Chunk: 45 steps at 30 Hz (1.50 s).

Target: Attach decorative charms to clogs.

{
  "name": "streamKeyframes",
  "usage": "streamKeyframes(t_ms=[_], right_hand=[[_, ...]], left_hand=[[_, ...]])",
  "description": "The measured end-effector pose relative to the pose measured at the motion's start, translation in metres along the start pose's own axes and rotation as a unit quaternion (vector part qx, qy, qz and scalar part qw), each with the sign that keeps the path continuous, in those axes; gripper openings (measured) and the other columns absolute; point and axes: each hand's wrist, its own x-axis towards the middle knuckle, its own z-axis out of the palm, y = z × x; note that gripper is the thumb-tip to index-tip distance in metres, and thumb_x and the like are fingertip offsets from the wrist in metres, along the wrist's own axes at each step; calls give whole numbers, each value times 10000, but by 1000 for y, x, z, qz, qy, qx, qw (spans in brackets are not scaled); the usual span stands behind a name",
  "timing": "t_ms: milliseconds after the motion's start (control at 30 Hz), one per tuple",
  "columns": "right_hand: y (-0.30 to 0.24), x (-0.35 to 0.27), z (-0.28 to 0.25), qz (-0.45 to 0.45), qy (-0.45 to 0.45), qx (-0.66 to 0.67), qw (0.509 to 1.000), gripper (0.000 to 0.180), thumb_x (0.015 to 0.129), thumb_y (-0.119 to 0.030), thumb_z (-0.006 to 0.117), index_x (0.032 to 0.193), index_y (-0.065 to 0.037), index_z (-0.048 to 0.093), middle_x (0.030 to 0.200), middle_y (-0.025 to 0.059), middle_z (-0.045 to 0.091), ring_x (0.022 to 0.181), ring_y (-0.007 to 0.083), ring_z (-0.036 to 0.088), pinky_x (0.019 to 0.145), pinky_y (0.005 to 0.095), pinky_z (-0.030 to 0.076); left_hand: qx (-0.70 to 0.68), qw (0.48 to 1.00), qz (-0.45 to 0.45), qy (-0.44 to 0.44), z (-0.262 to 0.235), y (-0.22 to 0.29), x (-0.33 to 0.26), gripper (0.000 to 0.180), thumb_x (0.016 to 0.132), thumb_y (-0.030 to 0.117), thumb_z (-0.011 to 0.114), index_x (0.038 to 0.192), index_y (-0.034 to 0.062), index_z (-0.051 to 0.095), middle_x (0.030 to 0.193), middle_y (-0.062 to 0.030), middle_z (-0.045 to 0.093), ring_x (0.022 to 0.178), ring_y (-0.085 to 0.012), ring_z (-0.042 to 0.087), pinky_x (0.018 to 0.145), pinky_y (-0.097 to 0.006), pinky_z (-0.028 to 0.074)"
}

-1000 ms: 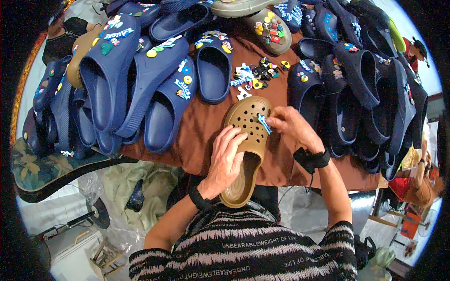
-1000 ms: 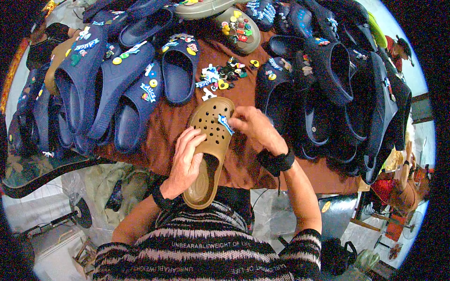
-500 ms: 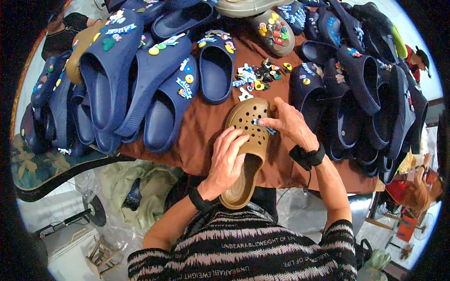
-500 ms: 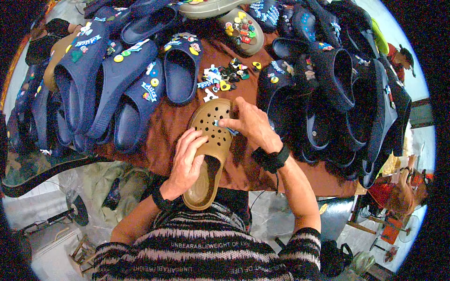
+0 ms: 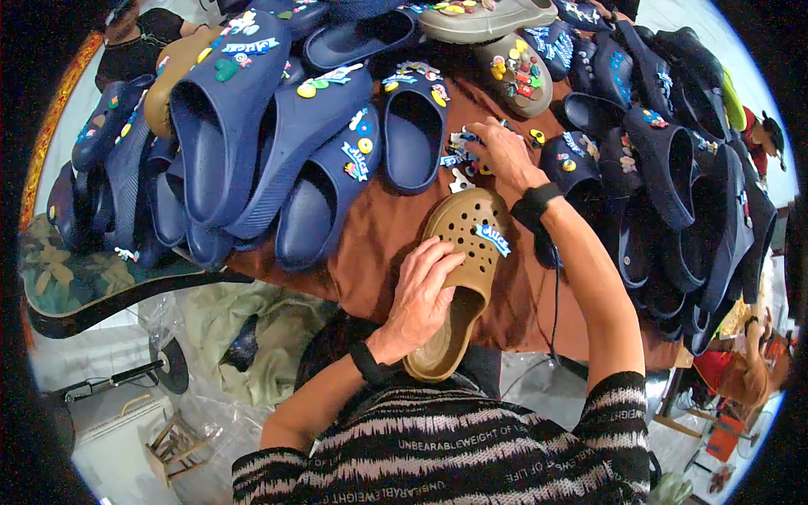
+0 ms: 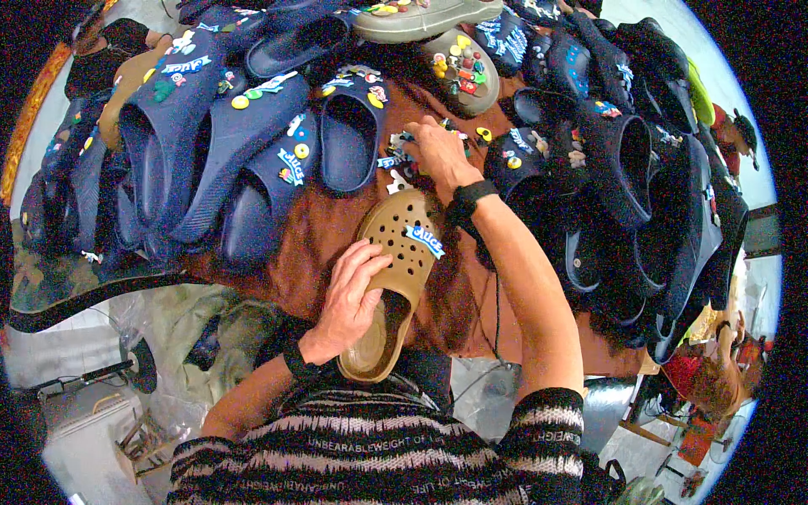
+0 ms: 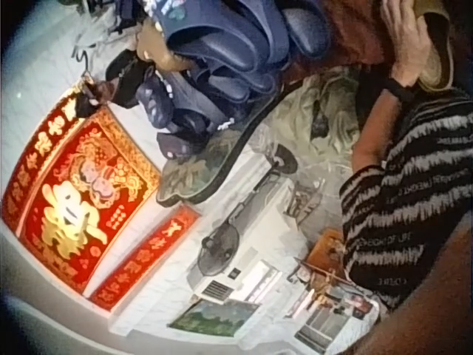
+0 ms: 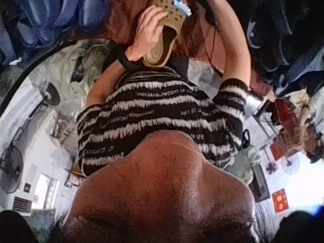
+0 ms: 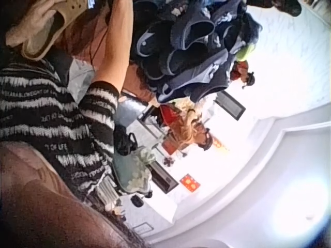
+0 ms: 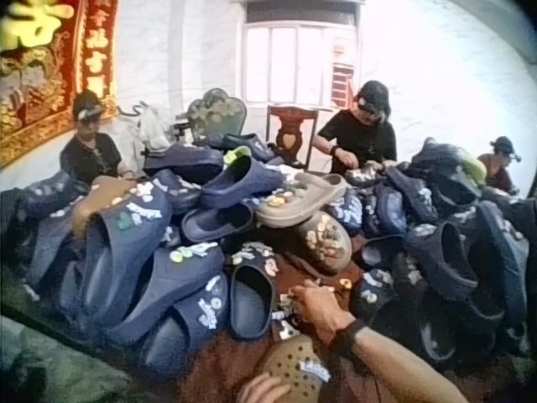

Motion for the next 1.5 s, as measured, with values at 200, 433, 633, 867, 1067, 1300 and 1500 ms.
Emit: streamKeyframes(t_ms=[200, 433, 633, 867, 1067, 1300, 1500], right_hand=[[0, 9, 6, -2, -53, -38, 998, 296, 853, -175, 729, 1122, -72, 662, 1100, 200, 640, 1046, 420, 648, 844, 518, 519], [23, -13, -8, 106, -9, 323, 940, 194, 917, -170, 733, 968, 4, 664, 781, 38, 674, 693, 134, 599, 623, 334, 505], [-11, -70, -43, 193, -126, 481, 846, 214, 999, -251, 661, 1031, -40, 677, 824, -39, 621, 709, 74, 539, 659, 245, 451], [-8, -96, -41, 186, -129, 441, 868, 216, 1013, -270, 662, 1049, -57, 676, 831, -64, 614, 718, 39, 541, 666, 216, 462], [-19, -108, -41, 188, -105, 454, 864, 191, 1005, -237, 673, 1046, -51, 661, 823, -49, 626, 714, 46, 545, 653, 219, 465], [-15, -118, -36, 202, -115, 487, 842, 206, 966, -176, 715, 1042, -36, 585, 841, 4, 654, 721, 79, 590, 626, 233, 476], [-18, -96, -52, 233, -181, 412, 862, 287, 946, -212, 746, 1072, -48, 547, 803, 27, 648, 676, 95, 587, 594, 236, 467]], left_hand=[[-8, 1000, -8, 0, -2, -1, -1, 477, 849, -13, 594, 1325, 28, 581, 1412, -183, 512, 1397, -401, 414, 1178, -494, 337], [-11, 1000, 6, -1, 1, 0, 3, 469, 846, -10, 581, 1315, 21, 581, 1396, -186, 514, 1382, -412, 422, 1171, -507, 338], [-1, 1000, 6, 5, -1, -4, 0, 450, 863, 13, 567, 1312, 17, 580, 1393, -188, 515, 1380, -413, 424, 1171, -505, 336], [-4, 1000, 5, 2, 0, -2, 1, 491, 821, -29, 577, 1310, 22, 583, 1388, -184, 520, 1372, -408, 434, 1172, -500, 339], [3, 1000, 3, 4, 0, -1, 1, 521, 791, -70, 574, 1305, 19, 584, 1390, -185, 519, 1380, -405, 428, 1180, -497, 334], [3, 1000, -1, 1, 0, 1, 2, 520, 784, -78, 566, 1296, 15, 586, 1390, -182, 518, 1379, -403, 429, 1178, -498, 335], [7, 1000, 6, 0, 0, 0, 3, 523, 778, -87, 554, 1290, 16, 587, 1382, -178, 520, 1375, -399, 432, 1170, -499, 341]])
